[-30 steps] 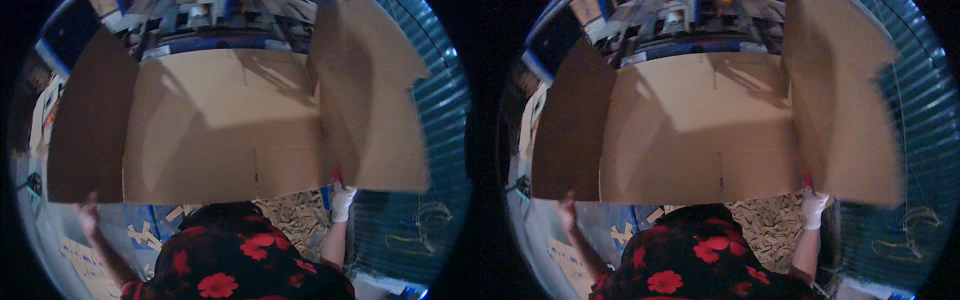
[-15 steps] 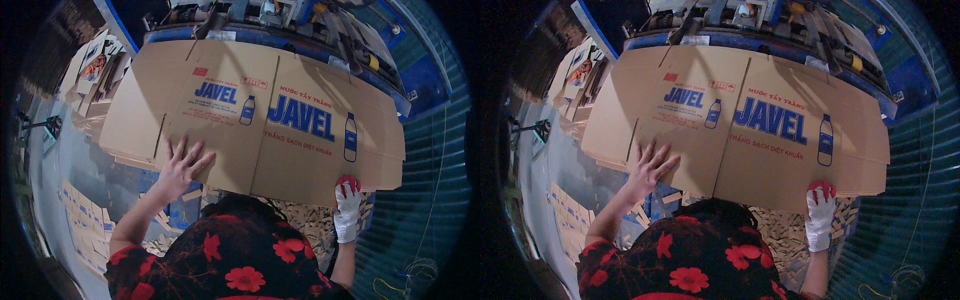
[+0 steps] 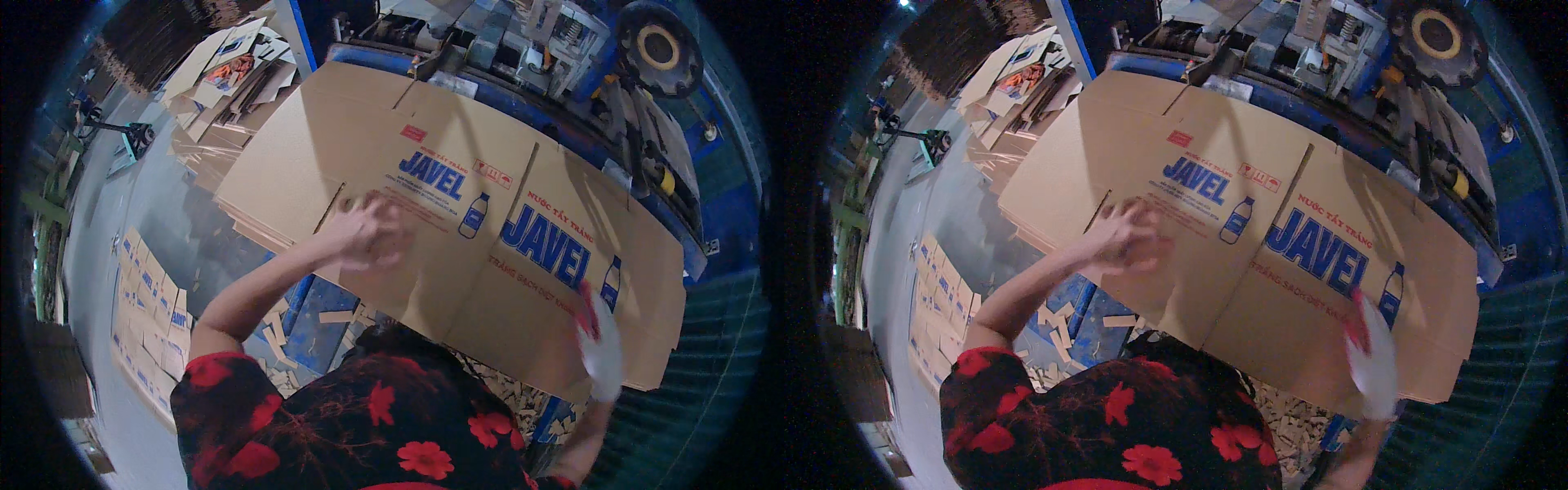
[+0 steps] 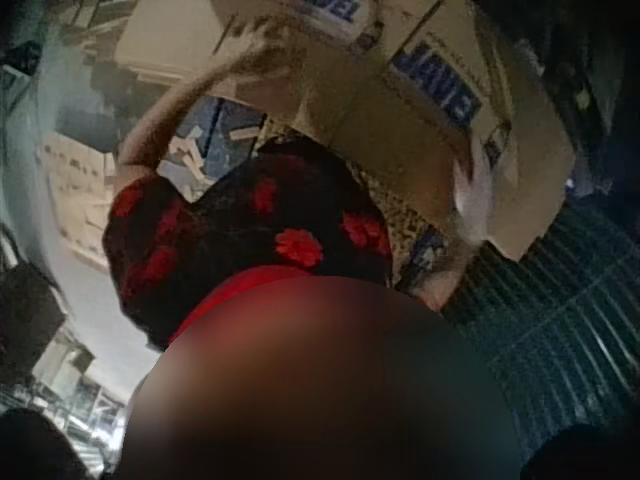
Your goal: The person repeatedly folds flat cardboard sheets into box shapes using a machine in a factory. They place each sheet into the machine, fold the flaps, and stack the finished boxes on a nearby pile.
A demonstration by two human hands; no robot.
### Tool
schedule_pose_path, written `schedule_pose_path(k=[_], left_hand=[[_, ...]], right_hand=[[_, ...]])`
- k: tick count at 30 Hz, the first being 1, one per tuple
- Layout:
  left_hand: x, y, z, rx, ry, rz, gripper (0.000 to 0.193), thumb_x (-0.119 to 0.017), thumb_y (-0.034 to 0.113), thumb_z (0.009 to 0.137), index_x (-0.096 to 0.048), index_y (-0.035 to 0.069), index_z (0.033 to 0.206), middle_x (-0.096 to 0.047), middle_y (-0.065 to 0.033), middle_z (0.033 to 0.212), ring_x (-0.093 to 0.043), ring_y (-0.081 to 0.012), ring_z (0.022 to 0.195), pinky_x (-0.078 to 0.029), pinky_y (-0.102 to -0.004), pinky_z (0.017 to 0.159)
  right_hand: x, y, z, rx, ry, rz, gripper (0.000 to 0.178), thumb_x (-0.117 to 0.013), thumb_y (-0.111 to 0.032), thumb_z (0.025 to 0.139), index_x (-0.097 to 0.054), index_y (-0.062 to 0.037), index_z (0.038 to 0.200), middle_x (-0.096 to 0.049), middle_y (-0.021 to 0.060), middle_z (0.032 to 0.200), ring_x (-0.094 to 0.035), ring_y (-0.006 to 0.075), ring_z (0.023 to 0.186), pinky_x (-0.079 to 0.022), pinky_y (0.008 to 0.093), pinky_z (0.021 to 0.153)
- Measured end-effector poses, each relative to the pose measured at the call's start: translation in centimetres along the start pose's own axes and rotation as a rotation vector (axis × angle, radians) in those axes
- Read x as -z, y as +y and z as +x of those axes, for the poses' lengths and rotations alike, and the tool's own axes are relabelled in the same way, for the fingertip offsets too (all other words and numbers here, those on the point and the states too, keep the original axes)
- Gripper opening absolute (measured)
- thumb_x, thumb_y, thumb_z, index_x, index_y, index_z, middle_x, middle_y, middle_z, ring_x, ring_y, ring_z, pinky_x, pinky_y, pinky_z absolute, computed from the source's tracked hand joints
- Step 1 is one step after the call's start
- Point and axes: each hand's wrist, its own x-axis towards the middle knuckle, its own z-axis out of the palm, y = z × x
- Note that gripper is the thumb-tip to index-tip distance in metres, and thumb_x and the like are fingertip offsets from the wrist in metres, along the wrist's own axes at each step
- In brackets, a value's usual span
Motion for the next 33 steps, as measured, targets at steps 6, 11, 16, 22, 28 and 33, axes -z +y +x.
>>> schedule_pose_path(k=[6,11,16,22,28,33], left_hand=[[-1.9,-2.2,5.6,0.530,0.365,-0.174,0.063,-0.065,0.046,0.080,-0.048,0.014,0.131,-0.041,-0.0181,0.132,-0.039,-0.0411,0.121,-0.039,-0.0537,0.097],[-0.6,-6.5,8.1,0.771,0.392,-0.665,0.041,-0.057,0.039,0.089,-0.065,0.000,0.100,-0.064,-0.0230,0.091,-0.063,-0.0355,0.087,-0.050,-0.0450,0.083],[-1.2,-7.4,9.1,0.800,0.556,-0.973,0.038,-0.056,0.035,0.091,-0.067,-0.001,0.086,-0.066,-0.0183,0.080,-0.066,-0.0280,0.074,-0.053,-0.0424,0.069],[-2.0,-8.2,8.4,0.763,0.512,-1.836,0.039,-0.055,0.032,0.093,-0.062,-0.003,0.108,-0.067,-0.0168,0.097,-0.065,-0.0257,0.083,-0.053,-0.0413,0.076],[0.8,-7.1,8.8,0.675,0.235,-0.265,0.045,-0.053,0.040,0.092,-0.054,0.012,0.128,-0.057,-0.0150,0.124,-0.054,-0.0300,0.112,-0.043,-0.0479,0.093],[-3.1,1.6,6.4,0.035,0.339,-0.438,0.056,-0.055,0.043,0.088,-0.045,0.020,0.138,-0.036,-0.0066,0.145,-0.031,-0.0336,0.135,-0.021,-0.0577,0.109]], right_hand=[[-12.7,-0.5,11.1,0.485,0.175,-0.462,0.049,-0.060,-0.018,0.088,-0.047,0.0007,0.132,-0.052,0.0177,0.132,-0.043,0.0313,0.128,-0.033,0.0420,0.106],[-15.0,-0.5,11.7,0.421,0.296,-0.437,0.051,-0.066,-0.021,0.082,-0.052,0.0038,0.124,-0.054,0.0245,0.125,-0.048,0.0407,0.118,-0.034,0.0476,0.103],[-14.6,-0.2,11.5,0.490,0.263,-0.546,0.047,-0.066,-0.021,0.081,-0.055,0.0025,0.120,-0.054,0.0238,0.126,-0.048,0.0412,0.117,-0.034,0.0482,0.102],[-13.3,-2.7,11.6,0.465,0.164,-0.681,0.054,-0.068,-0.023,0.077,-0.053,-0.0032,0.125,-0.050,0.0191,0.126,-0.044,0.0377,0.121,-0.033,0.0479,0.103],[-13.2,-3.6,11.7,0.442,0.152,-0.684,0.055,-0.068,-0.032,0.076,-0.054,-0.0078,0.123,-0.049,0.0171,0.121,-0.045,0.0369,0.119,-0.038,0.0490,0.097],[-12.6,-1.9,11.6,0.524,0.131,-0.588,0.054,-0.065,-0.034,0.080,-0.053,-0.0075,0.125,-0.052,0.0174,0.120,-0.049,0.0364,0.115,-0.041,0.0479,0.090]])
